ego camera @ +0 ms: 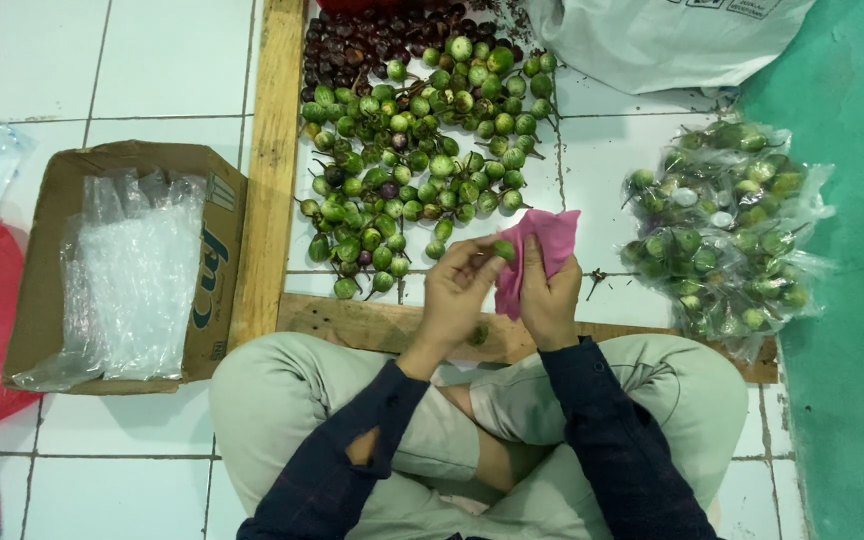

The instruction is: Cleaning small green fruits with a cloth and placing them into bags

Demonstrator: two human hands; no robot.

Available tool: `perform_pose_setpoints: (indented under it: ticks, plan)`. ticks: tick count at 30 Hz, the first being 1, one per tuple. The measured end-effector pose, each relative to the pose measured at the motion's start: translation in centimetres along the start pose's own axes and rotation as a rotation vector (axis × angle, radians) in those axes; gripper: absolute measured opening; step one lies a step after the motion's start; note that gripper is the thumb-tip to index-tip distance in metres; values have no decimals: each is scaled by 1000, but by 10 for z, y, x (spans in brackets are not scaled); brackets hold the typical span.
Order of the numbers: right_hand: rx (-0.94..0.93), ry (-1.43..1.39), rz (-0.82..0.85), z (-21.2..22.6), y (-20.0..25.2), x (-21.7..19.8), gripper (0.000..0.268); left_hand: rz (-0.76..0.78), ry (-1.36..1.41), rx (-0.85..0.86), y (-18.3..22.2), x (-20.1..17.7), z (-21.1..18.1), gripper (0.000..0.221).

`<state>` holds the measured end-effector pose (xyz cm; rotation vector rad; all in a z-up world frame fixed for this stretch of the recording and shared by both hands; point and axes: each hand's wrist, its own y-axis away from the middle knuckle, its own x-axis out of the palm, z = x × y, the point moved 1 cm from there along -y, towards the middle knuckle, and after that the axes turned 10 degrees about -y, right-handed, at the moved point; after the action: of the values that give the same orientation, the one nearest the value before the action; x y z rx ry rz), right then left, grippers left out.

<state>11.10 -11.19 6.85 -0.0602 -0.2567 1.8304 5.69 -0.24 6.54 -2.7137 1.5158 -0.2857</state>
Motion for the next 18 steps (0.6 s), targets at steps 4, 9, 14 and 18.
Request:
perform_pose_setpoints:
  ticks: [4,9,14,18]
  plan:
    - [10,-59,111,46,-3,25,29,-14,131,-205,-4,-11,-4,26]
    - [-257,350,110,30,-2,20,32,109,394,-422,-1,-8,10,21]
    - [-127,246,41,18,-3,11,30,200,446,-475,0,-10,17,21]
    - [-126,204,176,-1,-2,10,28,170,277,-397,-2,-10,-13,27]
